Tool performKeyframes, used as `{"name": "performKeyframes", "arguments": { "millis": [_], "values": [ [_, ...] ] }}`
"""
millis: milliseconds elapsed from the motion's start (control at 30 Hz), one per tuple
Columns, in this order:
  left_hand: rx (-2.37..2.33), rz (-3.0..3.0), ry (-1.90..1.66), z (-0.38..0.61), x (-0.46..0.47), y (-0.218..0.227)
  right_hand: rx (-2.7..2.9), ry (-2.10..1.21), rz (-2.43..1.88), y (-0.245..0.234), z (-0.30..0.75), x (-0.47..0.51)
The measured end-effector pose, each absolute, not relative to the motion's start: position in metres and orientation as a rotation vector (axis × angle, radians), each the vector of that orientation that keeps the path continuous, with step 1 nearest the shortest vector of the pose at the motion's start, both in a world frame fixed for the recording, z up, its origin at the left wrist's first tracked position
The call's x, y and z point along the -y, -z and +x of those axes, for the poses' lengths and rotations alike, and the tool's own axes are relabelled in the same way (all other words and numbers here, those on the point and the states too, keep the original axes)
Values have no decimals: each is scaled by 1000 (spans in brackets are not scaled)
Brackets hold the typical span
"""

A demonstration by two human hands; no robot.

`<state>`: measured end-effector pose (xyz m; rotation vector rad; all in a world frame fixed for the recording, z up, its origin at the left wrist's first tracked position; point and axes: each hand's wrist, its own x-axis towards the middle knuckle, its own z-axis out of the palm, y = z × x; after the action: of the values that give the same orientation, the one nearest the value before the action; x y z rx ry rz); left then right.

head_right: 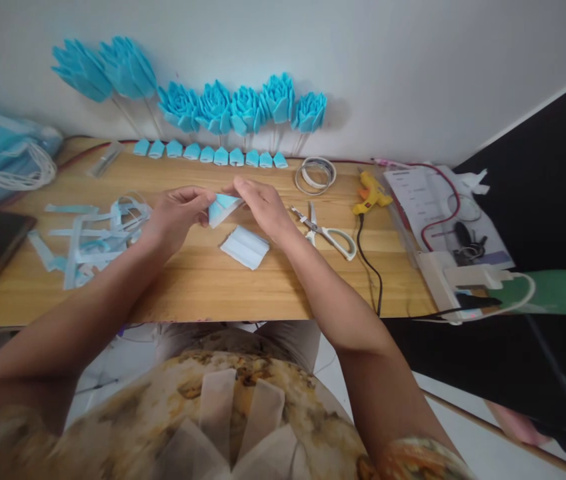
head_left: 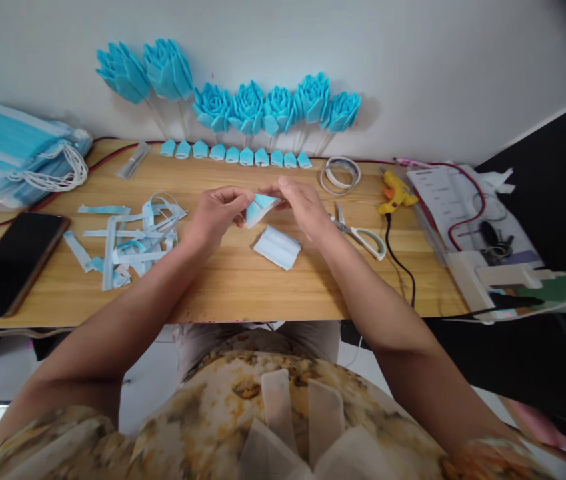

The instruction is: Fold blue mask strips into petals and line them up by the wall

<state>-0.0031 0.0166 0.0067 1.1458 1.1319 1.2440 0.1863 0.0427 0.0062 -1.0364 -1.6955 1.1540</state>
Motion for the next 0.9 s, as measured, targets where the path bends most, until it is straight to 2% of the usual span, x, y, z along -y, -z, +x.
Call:
{"name": "performKeyframes", "arguments": {
  "millis": [900],
  "values": [
    [-1156, 1213, -1242, -2, -17, -5, 1722, -1236, -1045, -4, 182, -39]
  ]
}}
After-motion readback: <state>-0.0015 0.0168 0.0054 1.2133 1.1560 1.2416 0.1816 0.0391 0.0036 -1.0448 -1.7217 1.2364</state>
